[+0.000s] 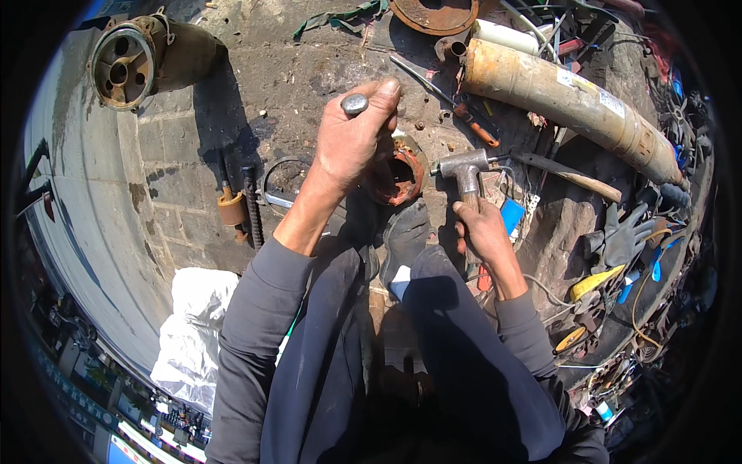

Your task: The person uses a hammer and a metal rod to repeatedly strike a rusty circular metal part, likely to remove rust or reshape it. The person then picks up a second rusty metal part and places it on the ground.

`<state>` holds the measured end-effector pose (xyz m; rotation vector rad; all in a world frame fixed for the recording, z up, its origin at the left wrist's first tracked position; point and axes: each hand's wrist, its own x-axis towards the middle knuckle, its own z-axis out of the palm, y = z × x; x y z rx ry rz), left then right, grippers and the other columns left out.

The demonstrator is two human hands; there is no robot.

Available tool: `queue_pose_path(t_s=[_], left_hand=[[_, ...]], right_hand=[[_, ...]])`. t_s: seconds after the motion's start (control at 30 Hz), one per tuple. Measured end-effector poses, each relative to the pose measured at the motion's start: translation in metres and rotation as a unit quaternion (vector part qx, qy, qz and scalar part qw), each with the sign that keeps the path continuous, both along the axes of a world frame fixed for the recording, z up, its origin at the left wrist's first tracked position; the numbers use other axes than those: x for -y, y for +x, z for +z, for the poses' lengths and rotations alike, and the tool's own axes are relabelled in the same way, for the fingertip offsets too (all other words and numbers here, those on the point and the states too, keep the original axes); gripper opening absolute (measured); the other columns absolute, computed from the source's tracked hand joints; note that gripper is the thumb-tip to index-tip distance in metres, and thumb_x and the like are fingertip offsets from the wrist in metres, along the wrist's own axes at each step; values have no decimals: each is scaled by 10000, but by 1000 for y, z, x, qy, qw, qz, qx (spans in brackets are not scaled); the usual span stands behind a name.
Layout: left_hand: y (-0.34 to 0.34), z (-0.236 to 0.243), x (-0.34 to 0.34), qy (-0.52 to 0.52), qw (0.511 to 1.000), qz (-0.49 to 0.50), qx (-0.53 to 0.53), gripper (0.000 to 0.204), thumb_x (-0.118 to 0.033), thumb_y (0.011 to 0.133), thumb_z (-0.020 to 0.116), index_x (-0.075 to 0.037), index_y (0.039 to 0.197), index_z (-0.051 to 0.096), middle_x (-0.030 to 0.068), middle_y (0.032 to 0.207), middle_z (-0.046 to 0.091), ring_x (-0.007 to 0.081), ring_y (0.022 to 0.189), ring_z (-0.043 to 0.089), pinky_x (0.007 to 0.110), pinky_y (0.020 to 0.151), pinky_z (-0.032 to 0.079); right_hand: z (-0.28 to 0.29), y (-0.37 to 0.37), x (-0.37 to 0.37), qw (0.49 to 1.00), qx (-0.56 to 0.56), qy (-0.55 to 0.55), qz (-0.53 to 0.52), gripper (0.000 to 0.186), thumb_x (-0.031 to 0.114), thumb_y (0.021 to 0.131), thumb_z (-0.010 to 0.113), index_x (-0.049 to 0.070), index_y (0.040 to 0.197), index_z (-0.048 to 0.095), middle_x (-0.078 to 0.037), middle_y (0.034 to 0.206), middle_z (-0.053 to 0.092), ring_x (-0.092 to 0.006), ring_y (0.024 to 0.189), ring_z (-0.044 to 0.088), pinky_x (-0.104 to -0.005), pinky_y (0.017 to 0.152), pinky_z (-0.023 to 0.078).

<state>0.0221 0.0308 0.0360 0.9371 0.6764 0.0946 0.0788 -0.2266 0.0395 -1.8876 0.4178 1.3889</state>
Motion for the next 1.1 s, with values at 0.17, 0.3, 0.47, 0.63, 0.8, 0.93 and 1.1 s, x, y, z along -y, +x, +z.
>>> queue_pose_path(t_s=[0.17, 0.3, 0.47, 0.63, 0.8, 0.93, 1.1], left_hand=[[-5, -1, -3, -46, 999, 8, -6, 426, -362, 1101, 560, -89, 777, 518, -27, 603, 420, 90, 509, 369, 276, 483, 317], [-1, -3, 1, -47, 999, -2, -3, 429, -349, 1105, 555, -90, 767, 504, -32, 599, 404, 87, 506, 363, 270, 478, 312], [1, -10, 4, -34, 999, -40, 7, 387, -355, 1081, 608, -97, 797, 561, -57, 656, 466, 48, 539, 396, 237, 483, 322], [5, -13, 8, 9, 997, -73, 6, 383, -302, 1111, 552, -103, 788, 501, -52, 630, 401, 69, 512, 351, 254, 465, 300], [13, -10, 9, 21, 990, -137, 2, 404, -365, 1096, 578, -106, 792, 518, -65, 638, 405, 55, 524, 349, 240, 475, 291], [23, -10, 10, 48, 982, -184, 8, 452, -429, 1058, 633, -79, 775, 599, -62, 645, 487, 44, 583, 414, 255, 511, 342], [27, -13, 17, 109, 974, -196, 9, 468, -430, 1044, 656, -46, 776, 651, -54, 643, 531, 53, 613, 443, 290, 542, 384]], right_hand=[[-9, 4, 3, 999, -16, -3, -33, 180, 200, 1022, 616, 29, 1001, 563, -12, 664, 551, -124, 410, 501, -275, 392, 413], [-16, 4, 2, 1000, -5, -1, -21, 190, 206, 1023, 617, 28, 993, 558, -13, 668, 553, -128, 415, 499, -282, 396, 415], [-18, 3, 4, 999, -10, 6, -38, 198, 214, 1024, 618, 30, 985, 556, -13, 666, 551, -132, 417, 500, -282, 394, 410], [-17, 1, 4, 998, -20, 15, -57, 196, 216, 1027, 611, 34, 977, 557, -14, 659, 549, -135, 414, 502, -287, 394, 405], [-18, 3, 6, 998, -15, 19, -51, 195, 218, 1026, 613, 39, 969, 560, -13, 651, 549, -135, 411, 501, -291, 392, 399], [-23, 3, 13, 995, -40, 32, -82, 179, 219, 1021, 622, 70, 945, 557, 2, 640, 542, -119, 409, 491, -267, 392, 404], [-9, 11, 3, 993, -48, 47, -92, 171, 222, 1016, 630, 87, 944, 554, 14, 636, 538, -104, 430, 495, -249, 396, 410]])
